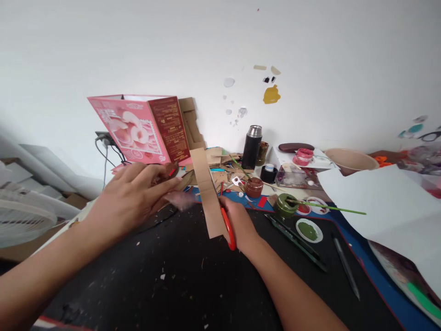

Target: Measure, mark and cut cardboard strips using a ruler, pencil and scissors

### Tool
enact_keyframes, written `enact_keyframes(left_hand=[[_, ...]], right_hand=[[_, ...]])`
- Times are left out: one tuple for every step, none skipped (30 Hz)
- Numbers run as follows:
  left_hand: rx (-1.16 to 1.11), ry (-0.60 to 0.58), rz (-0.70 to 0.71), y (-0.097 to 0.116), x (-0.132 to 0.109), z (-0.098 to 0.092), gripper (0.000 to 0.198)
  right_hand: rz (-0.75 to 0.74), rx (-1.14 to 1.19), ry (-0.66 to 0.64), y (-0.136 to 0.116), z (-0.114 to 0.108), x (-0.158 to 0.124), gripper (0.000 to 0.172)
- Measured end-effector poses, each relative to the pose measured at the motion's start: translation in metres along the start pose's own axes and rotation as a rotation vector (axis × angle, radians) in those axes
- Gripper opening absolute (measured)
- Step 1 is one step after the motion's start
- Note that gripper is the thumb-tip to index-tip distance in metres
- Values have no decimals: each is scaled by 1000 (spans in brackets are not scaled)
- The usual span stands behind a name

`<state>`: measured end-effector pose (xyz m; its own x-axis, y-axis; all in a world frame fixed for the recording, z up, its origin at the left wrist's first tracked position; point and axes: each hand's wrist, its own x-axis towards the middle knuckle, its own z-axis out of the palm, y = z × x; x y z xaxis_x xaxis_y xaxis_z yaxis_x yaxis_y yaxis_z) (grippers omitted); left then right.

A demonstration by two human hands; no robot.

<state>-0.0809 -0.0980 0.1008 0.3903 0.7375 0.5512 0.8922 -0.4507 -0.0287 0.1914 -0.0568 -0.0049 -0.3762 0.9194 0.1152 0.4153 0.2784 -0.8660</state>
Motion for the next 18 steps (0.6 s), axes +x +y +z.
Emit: enact_keyframes(left_hand=[[29, -4, -16, -5, -2, 2, 37], [34, -1, -35, -10, -5, 4, 36], [8, 16, -53, -14, -7, 5, 34], [-43, 36, -63, -17, -9, 6, 32], [-97, 56, -67, -18, -10, 6, 30], [-150, 79, -73, -17, -9, 5, 29], [-204, 101, -88, -14, -7, 5, 28], [-249, 126, -119, -11, -4, 5, 28], [-310, 169, -185, -7, -1, 6, 26], [-413, 204, -268, -2, 3, 7, 24], [-546, 237, -363, 2, 6, 10, 23], [-700, 269, -449, 5, 9, 13, 24], [-865, 307, -519, 8, 11, 17, 26], [-1027, 339, -574, 10, 13, 22, 27], [-1178, 378, -609, 11, 13, 26, 26], [-1296, 433, -631, 13, 13, 31, 24], [-1382, 484, -642, 15, 12, 34, 21], [-1438, 537, -646, 17, 11, 37, 18]], right_hand=[[0, -8, 1, -1, 0, 0, 22], [4, -14, -1, -2, -1, 0, 22], [8, -17, -2, -3, -1, 0, 22], [11, -21, -2, -4, -1, -1, 22], [13, -25, -1, -5, -1, -1, 23], [14, -29, -1, -5, -2, -1, 24], [17, -30, 0, -5, -2, -1, 25], [20, -28, -2, -5, -1, -1, 25], [21, -23, -5, -4, -1, -1, 24], [19, -15, -7, -4, -1, -1, 24], [15, -6, -8, -3, -1, -1, 23], [12, 3, -9, -2, -1, -1, 22], [11, 13, -8, -1, -1, -1, 22], [12, 23, -8, 0, -1, 0, 22], [17, 32, -7, 0, -1, 0, 22], [27, 39, -8, 0, -1, 0, 23], [39, 44, -12, 0, -1, 0, 22], [50, 45, -14, 0, -1, 0, 22]])
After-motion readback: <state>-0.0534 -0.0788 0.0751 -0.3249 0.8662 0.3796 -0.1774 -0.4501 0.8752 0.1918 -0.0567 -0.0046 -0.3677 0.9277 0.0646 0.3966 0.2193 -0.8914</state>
